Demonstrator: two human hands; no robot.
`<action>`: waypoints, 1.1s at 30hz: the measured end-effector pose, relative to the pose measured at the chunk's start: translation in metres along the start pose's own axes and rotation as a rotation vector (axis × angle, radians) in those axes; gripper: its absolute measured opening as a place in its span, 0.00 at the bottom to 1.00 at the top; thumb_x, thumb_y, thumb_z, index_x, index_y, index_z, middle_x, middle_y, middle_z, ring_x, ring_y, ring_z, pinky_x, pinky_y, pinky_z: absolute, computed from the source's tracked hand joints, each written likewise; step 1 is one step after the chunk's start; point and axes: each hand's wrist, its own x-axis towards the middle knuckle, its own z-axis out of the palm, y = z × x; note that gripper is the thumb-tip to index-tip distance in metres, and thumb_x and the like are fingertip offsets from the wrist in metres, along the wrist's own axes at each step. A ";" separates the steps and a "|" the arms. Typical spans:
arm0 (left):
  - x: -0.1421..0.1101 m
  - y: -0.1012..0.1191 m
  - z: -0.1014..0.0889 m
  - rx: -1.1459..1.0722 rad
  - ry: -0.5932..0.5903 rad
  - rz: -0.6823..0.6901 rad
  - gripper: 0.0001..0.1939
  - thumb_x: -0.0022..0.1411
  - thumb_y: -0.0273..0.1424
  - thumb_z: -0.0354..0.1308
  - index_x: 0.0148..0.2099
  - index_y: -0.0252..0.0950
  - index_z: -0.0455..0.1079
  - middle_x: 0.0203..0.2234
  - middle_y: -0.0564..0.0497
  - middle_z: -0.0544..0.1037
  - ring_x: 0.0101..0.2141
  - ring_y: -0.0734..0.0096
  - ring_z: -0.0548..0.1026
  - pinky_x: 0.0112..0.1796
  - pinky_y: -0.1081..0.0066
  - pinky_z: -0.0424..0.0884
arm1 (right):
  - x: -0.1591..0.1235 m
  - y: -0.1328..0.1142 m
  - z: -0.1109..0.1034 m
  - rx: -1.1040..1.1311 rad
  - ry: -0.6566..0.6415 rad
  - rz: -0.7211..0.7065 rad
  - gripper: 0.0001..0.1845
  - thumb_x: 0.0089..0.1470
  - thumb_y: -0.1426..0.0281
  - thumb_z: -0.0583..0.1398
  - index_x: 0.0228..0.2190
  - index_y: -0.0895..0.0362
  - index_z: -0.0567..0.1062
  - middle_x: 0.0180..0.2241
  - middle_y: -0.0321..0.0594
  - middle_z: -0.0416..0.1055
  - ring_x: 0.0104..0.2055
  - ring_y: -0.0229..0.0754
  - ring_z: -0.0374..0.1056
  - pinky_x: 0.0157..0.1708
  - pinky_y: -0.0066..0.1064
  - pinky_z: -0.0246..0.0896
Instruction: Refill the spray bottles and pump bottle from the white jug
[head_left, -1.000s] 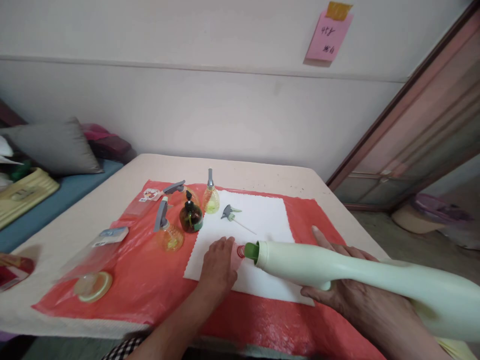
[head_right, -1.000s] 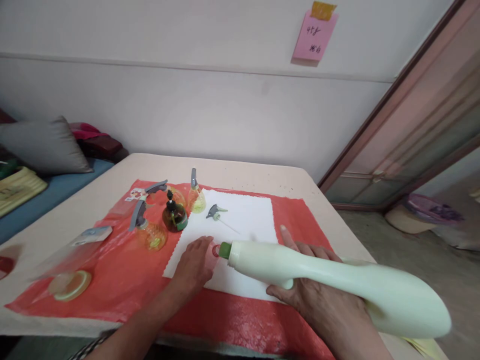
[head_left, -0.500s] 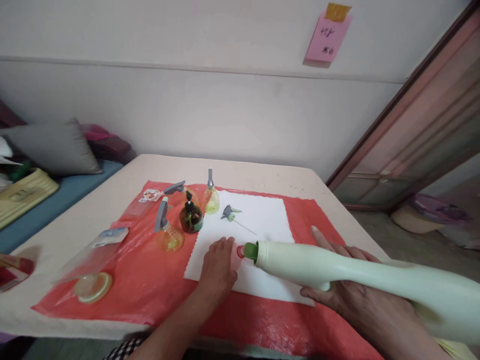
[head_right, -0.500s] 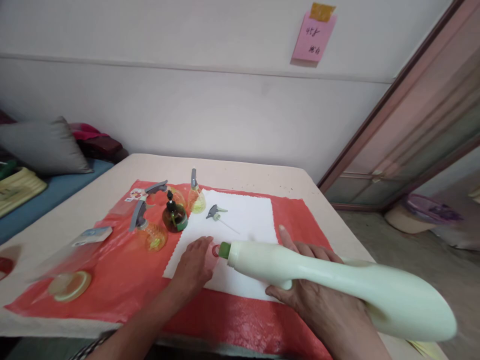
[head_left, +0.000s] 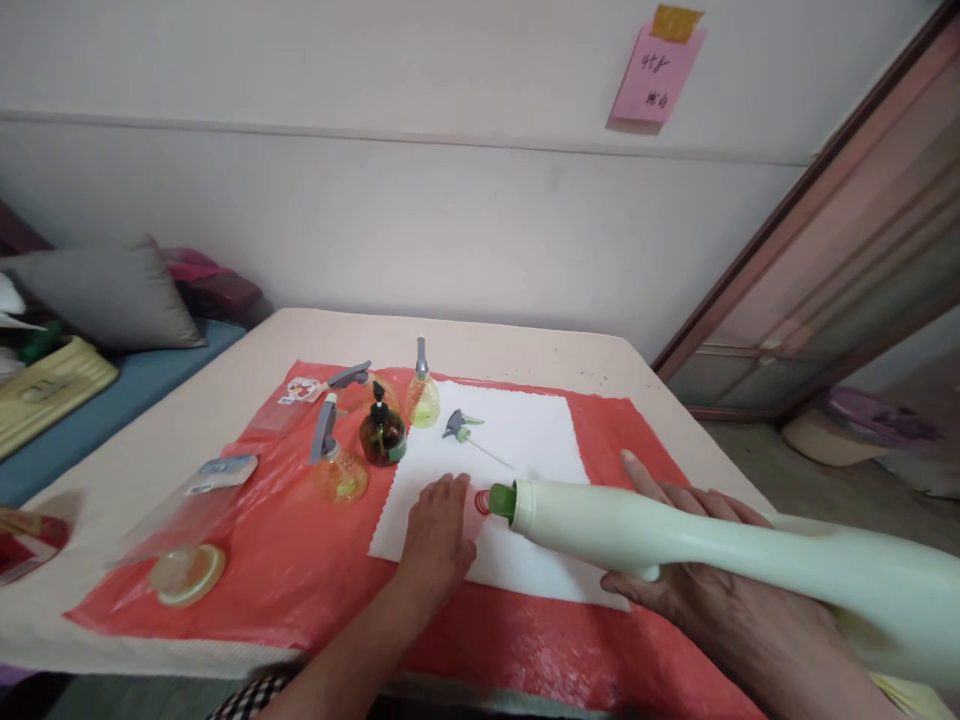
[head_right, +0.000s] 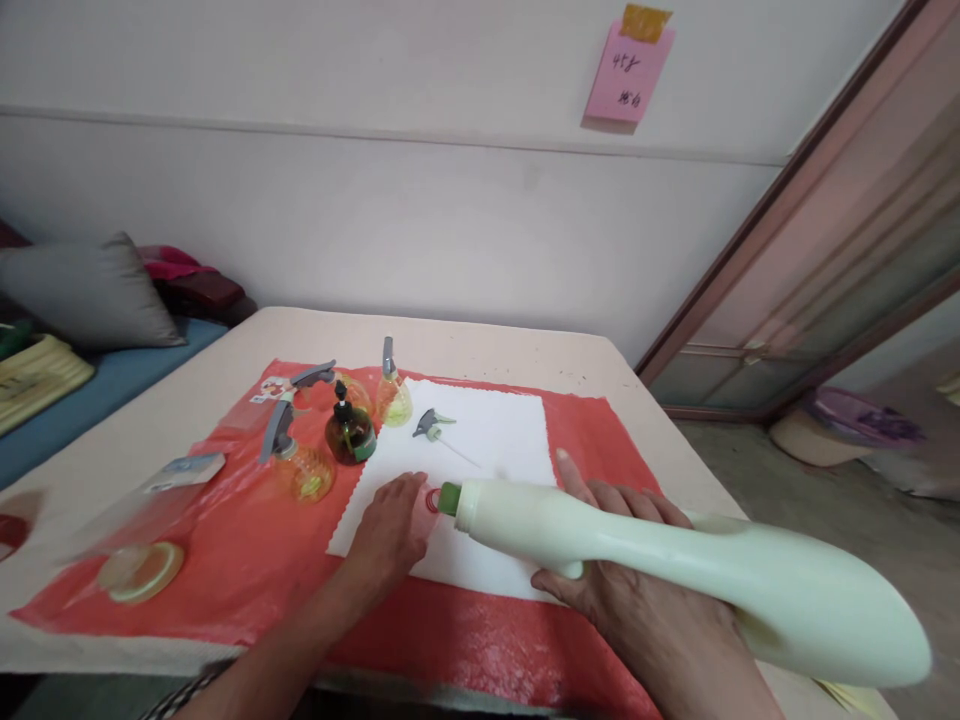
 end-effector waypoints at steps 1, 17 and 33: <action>0.000 0.000 0.000 -0.002 -0.003 -0.003 0.45 0.51 0.23 0.59 0.70 0.38 0.53 0.69 0.45 0.58 0.68 0.55 0.55 0.65 0.60 0.53 | 0.000 0.000 0.001 0.001 -0.006 -0.004 0.53 0.60 0.46 0.56 0.71 0.59 0.39 0.52 0.56 0.73 0.47 0.59 0.69 0.49 0.51 0.62; -0.001 0.005 -0.006 0.008 -0.007 -0.025 0.44 0.51 0.21 0.59 0.70 0.38 0.54 0.69 0.46 0.60 0.67 0.56 0.57 0.64 0.62 0.55 | 0.001 -0.002 0.001 0.007 -0.011 0.007 0.49 0.62 0.48 0.54 0.71 0.55 0.38 0.50 0.54 0.74 0.47 0.59 0.69 0.49 0.51 0.63; -0.003 0.005 -0.007 0.006 -0.011 -0.016 0.44 0.51 0.21 0.58 0.71 0.35 0.53 0.69 0.44 0.59 0.67 0.55 0.56 0.65 0.61 0.54 | 0.006 -0.003 -0.004 -0.071 0.030 -0.009 0.46 0.65 0.46 0.46 0.71 0.61 0.40 0.45 0.56 0.75 0.43 0.58 0.69 0.45 0.48 0.63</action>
